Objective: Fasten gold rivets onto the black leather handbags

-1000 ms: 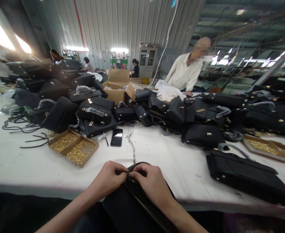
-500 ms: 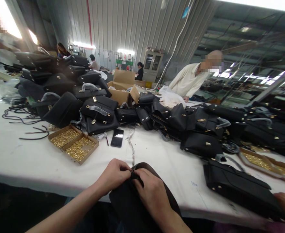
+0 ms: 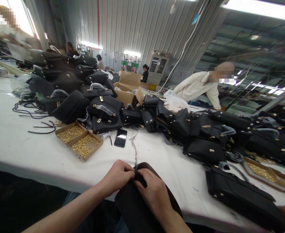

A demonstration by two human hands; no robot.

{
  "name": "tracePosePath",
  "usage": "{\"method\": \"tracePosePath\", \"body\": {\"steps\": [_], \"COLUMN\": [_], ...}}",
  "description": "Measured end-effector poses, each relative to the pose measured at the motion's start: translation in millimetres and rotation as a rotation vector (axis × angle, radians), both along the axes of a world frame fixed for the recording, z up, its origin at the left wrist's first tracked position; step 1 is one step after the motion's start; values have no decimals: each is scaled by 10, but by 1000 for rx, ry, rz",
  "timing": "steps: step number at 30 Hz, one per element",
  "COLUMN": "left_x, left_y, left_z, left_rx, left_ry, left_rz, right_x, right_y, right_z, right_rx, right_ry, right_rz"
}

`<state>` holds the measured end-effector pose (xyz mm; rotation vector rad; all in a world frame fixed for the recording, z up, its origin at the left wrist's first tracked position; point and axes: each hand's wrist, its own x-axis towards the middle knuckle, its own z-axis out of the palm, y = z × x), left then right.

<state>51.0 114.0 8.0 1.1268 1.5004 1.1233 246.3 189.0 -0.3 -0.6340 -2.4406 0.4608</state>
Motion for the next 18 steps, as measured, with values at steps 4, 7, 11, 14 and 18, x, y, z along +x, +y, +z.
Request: {"method": "tracePosePath", "body": {"steps": [4, 7, 11, 14, 18], "left_x": [-6, -24, -59, -57, -6], "left_y": [-30, -73, -118, -122, -97], "left_z": [-18, -16, -14, -15, -25], "left_rx": [57, 89, 101, 139, 200], "left_ry": [2, 18, 15, 67, 192], "left_rz": [22, 36, 9, -8, 21], "right_x": [-25, -34, -32, -36, -58], "right_y": [-18, -15, 9, 27, 47], "right_z": [53, 108, 125, 123, 127], "right_rx": [-18, -91, -99, -50, 17], "right_ry": [-13, -32, -69, -101, -168], "right_rz": [-26, -38, -15, 53, 116]}}
